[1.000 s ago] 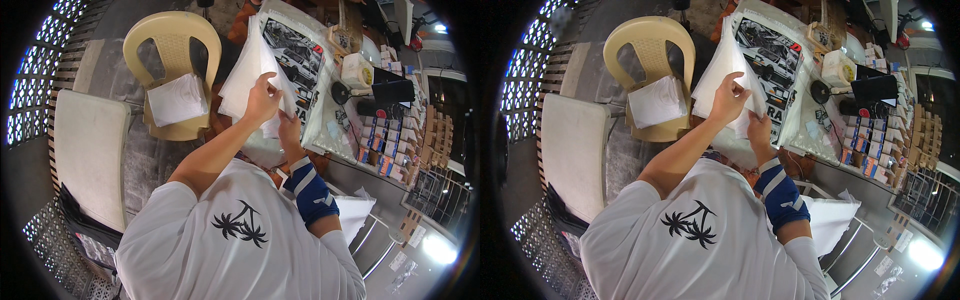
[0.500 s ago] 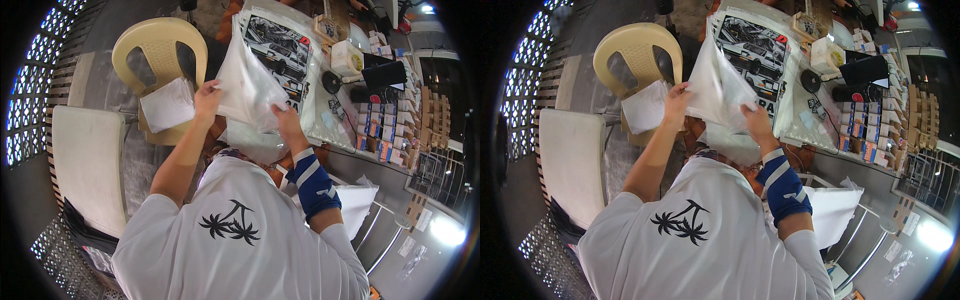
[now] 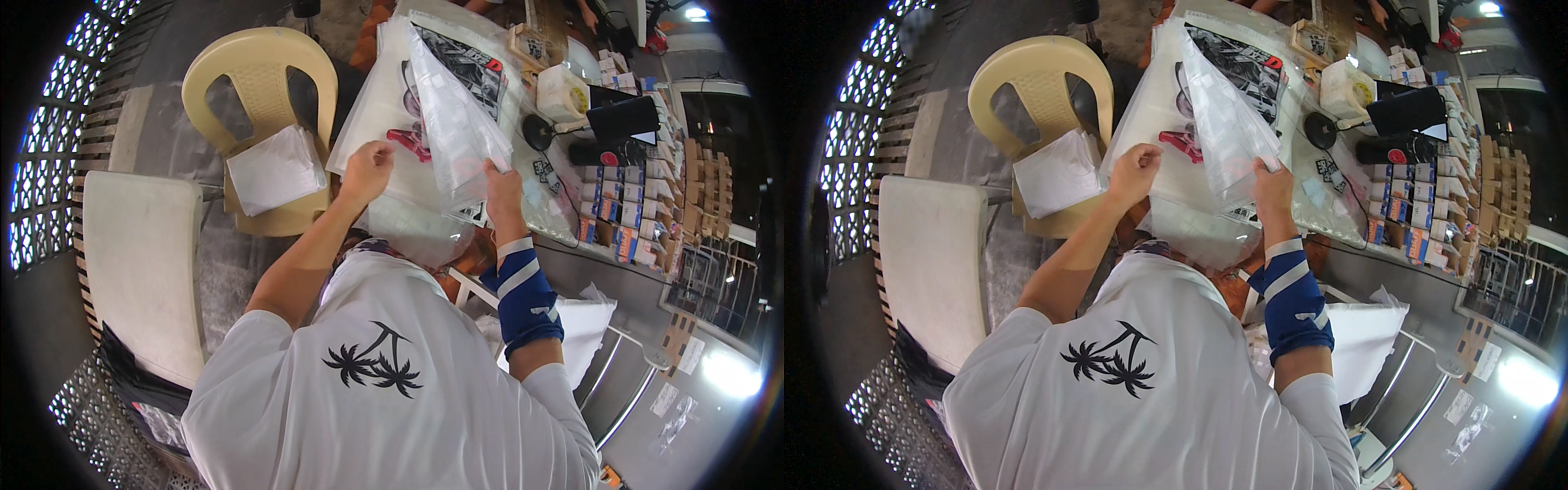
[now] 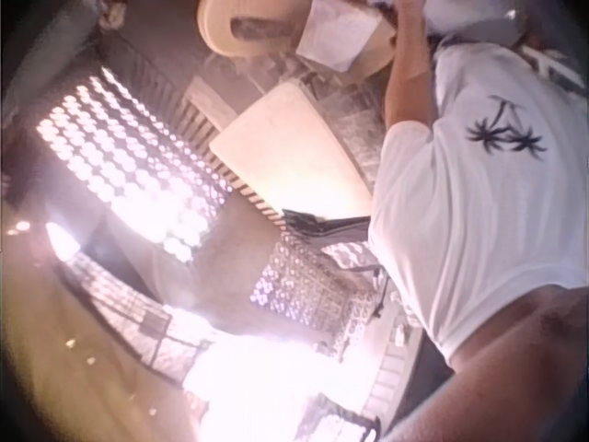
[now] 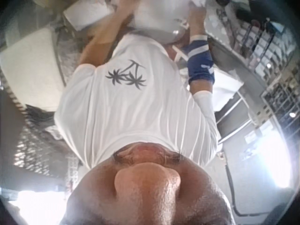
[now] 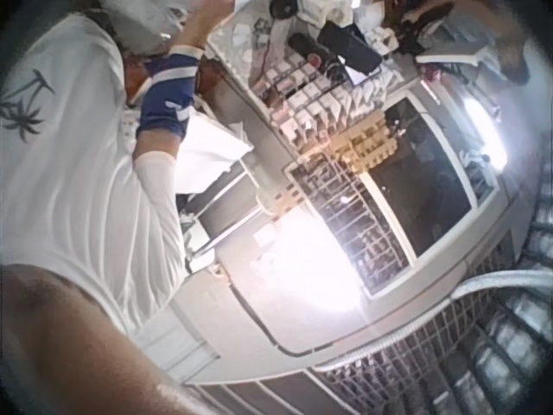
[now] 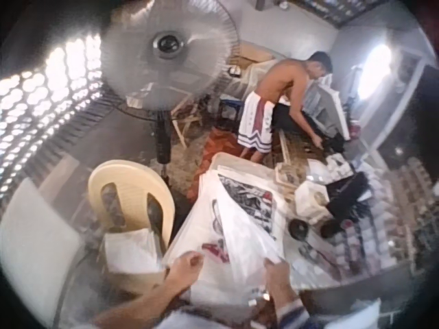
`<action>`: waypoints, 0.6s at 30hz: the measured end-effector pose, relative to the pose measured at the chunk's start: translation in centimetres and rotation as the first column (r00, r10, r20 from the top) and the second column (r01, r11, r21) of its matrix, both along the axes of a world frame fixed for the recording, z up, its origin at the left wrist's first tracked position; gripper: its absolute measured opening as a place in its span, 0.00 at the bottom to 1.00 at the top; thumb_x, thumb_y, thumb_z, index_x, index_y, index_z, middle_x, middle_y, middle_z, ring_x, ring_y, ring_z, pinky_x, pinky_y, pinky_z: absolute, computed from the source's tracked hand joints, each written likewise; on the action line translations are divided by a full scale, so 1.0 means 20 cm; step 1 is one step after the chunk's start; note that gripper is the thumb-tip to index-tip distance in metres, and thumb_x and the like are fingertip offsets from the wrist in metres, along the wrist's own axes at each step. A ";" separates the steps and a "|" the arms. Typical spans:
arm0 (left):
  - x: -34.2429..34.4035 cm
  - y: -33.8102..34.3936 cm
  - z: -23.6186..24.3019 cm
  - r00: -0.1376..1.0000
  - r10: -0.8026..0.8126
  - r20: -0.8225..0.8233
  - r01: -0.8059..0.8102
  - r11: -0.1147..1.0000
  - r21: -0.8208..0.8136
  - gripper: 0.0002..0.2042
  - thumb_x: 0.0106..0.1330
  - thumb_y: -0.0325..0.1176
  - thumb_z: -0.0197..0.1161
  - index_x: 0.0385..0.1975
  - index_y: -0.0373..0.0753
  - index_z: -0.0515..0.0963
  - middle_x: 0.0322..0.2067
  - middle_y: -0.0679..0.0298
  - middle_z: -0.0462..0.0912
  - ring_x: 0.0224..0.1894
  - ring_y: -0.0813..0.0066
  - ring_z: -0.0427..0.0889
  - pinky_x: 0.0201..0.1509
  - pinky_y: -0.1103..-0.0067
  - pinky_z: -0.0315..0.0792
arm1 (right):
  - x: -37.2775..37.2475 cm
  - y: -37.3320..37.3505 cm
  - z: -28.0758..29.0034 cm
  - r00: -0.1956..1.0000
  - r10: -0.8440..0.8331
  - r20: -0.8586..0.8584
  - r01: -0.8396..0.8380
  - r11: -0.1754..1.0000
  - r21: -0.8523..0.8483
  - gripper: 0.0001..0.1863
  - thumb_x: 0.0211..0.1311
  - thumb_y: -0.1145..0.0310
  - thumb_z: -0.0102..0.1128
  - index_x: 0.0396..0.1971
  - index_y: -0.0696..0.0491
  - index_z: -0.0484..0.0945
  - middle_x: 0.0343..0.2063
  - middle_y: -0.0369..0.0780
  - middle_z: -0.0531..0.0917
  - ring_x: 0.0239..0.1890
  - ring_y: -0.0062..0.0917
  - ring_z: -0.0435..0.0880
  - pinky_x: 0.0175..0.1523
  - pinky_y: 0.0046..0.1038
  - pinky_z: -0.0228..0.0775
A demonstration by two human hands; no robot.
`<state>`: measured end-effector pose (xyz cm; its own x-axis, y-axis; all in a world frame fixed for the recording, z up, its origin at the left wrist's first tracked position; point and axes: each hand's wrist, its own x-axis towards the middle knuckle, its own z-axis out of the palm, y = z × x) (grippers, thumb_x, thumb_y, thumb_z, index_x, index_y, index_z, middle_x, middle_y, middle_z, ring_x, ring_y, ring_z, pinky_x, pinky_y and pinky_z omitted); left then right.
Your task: The person places a white t-shirt on a heat press, aligns a transfer design, and uses the machine to apply the graphic. The person repeats the process with another t-shirt, handling the garments and transfer sheets by hand.
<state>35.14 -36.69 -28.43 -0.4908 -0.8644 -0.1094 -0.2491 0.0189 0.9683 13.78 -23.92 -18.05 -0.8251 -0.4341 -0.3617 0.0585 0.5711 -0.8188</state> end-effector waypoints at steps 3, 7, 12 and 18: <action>-0.11 0.09 0.03 0.993 -0.093 -0.070 0.087 0.993 -0.075 0.11 0.67 0.27 0.65 0.48 0.37 0.82 0.44 0.57 0.85 0.44 0.66 0.86 0.50 0.72 0.80 | -0.08 0.05 -0.10 0.996 -0.035 0.084 0.050 0.983 -0.178 0.18 0.67 0.72 0.67 0.54 0.63 0.82 0.42 0.41 0.87 0.40 0.24 0.84 0.45 0.28 0.76; -0.24 0.15 0.10 0.980 -0.182 -0.080 0.160 0.960 -0.230 0.18 0.65 0.28 0.67 0.55 0.34 0.77 0.53 0.51 0.80 0.55 0.57 0.81 0.58 0.68 0.77 | -0.10 0.07 -0.15 0.992 -0.066 0.104 0.087 0.972 -0.218 0.18 0.65 0.71 0.68 0.52 0.62 0.82 0.41 0.40 0.87 0.40 0.24 0.84 0.43 0.29 0.76; -0.45 0.26 0.14 0.977 -0.194 -0.089 0.181 0.974 -0.140 0.31 0.64 0.32 0.66 0.66 0.30 0.66 0.67 0.41 0.66 0.69 0.44 0.68 0.73 0.62 0.66 | -0.30 0.19 -0.18 0.992 -0.095 0.079 0.111 0.967 -0.231 0.18 0.65 0.69 0.69 0.51 0.62 0.83 0.40 0.39 0.86 0.39 0.26 0.84 0.43 0.30 0.76; -0.58 0.37 0.19 0.942 -0.335 -0.004 0.325 0.916 -0.237 0.34 0.66 0.33 0.66 0.71 0.33 0.61 0.72 0.42 0.59 0.73 0.42 0.63 0.75 0.63 0.63 | -0.46 0.30 -0.04 0.978 -0.204 0.055 0.209 0.904 -0.373 0.18 0.64 0.72 0.69 0.50 0.65 0.80 0.45 0.44 0.85 0.42 0.32 0.84 0.46 0.35 0.78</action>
<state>23.56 -29.32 -24.56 -0.7524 -0.6509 0.1006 -0.1480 0.3159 0.9372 4.54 -17.82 -18.90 -0.9069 -0.3605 -0.2180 0.1547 0.1963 -0.9683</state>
